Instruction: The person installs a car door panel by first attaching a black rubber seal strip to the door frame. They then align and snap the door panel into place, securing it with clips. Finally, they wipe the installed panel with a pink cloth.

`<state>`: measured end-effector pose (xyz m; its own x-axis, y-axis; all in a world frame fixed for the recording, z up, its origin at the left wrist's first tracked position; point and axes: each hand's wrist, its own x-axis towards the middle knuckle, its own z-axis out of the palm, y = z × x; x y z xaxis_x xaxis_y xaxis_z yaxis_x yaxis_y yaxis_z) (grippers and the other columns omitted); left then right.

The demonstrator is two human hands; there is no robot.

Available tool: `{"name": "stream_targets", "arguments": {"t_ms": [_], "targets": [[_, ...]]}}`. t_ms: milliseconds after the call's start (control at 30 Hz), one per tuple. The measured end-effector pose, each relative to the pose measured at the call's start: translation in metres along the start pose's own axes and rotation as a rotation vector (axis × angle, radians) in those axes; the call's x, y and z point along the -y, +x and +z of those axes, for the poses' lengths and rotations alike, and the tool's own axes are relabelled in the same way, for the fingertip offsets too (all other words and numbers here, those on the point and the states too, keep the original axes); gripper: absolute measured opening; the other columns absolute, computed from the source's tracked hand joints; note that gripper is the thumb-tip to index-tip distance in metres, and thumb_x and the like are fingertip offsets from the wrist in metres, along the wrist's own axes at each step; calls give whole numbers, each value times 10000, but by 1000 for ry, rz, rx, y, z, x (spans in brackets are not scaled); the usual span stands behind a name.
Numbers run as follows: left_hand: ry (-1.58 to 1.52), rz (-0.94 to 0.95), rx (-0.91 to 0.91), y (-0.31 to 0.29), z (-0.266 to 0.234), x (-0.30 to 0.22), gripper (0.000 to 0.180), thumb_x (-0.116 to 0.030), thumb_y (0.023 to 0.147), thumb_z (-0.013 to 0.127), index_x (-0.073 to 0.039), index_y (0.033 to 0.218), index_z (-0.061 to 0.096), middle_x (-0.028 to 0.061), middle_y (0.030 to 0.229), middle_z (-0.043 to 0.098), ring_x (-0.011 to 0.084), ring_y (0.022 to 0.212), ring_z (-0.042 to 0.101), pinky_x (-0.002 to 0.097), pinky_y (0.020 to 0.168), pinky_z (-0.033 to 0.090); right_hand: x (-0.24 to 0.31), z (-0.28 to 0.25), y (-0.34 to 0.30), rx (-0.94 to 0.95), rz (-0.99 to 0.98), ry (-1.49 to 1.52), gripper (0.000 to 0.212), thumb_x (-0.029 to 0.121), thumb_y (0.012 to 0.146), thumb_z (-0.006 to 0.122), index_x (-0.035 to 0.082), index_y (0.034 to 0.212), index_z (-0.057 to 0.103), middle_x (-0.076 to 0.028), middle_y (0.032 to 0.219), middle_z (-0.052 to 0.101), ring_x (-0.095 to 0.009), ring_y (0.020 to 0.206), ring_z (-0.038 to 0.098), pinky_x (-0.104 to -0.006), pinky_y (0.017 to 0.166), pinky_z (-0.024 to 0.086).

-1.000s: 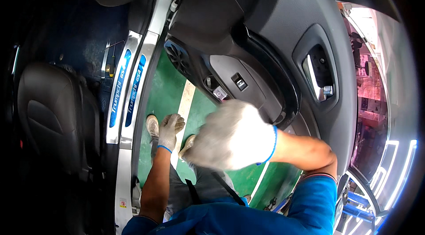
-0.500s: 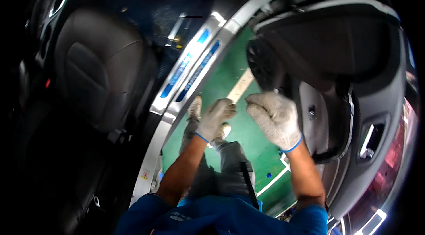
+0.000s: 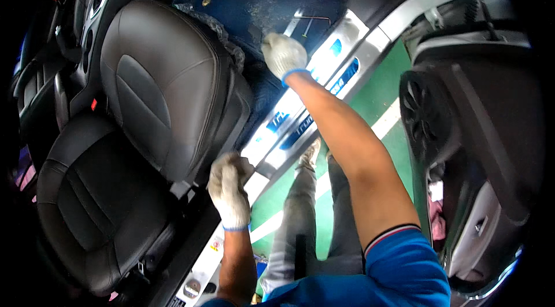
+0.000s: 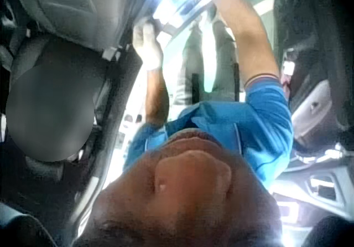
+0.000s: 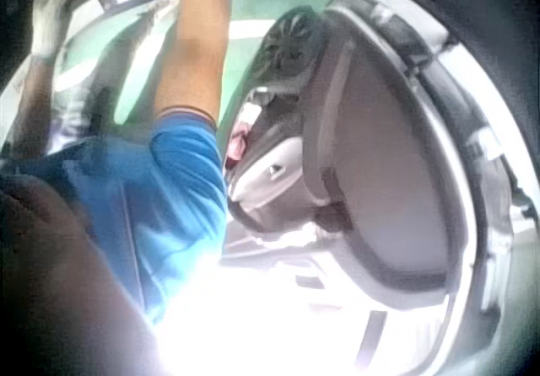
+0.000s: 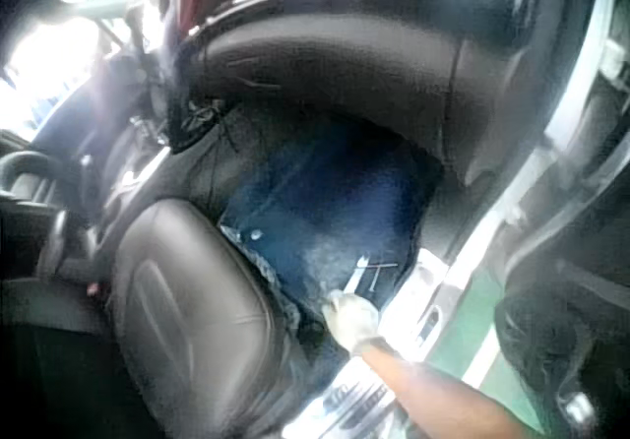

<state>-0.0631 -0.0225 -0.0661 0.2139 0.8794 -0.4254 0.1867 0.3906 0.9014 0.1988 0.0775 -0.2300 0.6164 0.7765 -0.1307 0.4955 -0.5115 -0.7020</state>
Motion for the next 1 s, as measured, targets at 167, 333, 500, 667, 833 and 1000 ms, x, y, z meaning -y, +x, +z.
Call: {"name": "stream_targets", "arguments": {"t_ms": [167,333,500,667,833,1000], "targets": [[-2,-141,-61,-36,-28,61,332,-302,1000,684,0,1133,649,129,1014,714,204,885,678,358,835,557,-11,72,86,26,23,-212,274,254,946,624,66,1131,697,-201,1269,651,-386,1105,684,-489,937,567],[-51,-279,-167,-46,-40,87,324,-265,1003,673,20,1152,637,134,1008,709,203,877,664,359,839,542,-12,94,106,211,150,-369,367,218,936,634,100,1281,678,-193,1376,594,-366,1193,653,-455,1011,540],[-137,-285,-141,-36,-41,78,285,-189,989,683,43,1152,651,142,1040,714,203,923,690,346,878,571,-2,57,57,82,240,211,399,200,933,665,49,1303,670,-157,1145,713,-330,1060,706,-397,893,567],[142,-173,91,14,3,35,344,-221,974,702,40,1196,666,111,1041,709,170,945,664,307,874,536,27,-57,-77,90,510,1042,313,85,935,673,-78,1201,655,-91,933,689,-145,803,650,-272,720,536],[-25,8,425,47,86,-26,318,-174,943,728,-18,1215,676,56,1103,688,150,990,642,304,908,517,34,-146,-162,-77,501,1102,243,29,902,685,-42,1135,671,-82,980,697,-141,868,653,-285,782,547],[-92,-45,588,14,122,-27,278,-89,948,708,54,1186,689,79,1048,712,132,901,665,258,802,561,24,-168,-220,-180,426,805,292,85,875,720,13,1155,677,-61,975,685,-123,916,660,-281,833,552]]}}
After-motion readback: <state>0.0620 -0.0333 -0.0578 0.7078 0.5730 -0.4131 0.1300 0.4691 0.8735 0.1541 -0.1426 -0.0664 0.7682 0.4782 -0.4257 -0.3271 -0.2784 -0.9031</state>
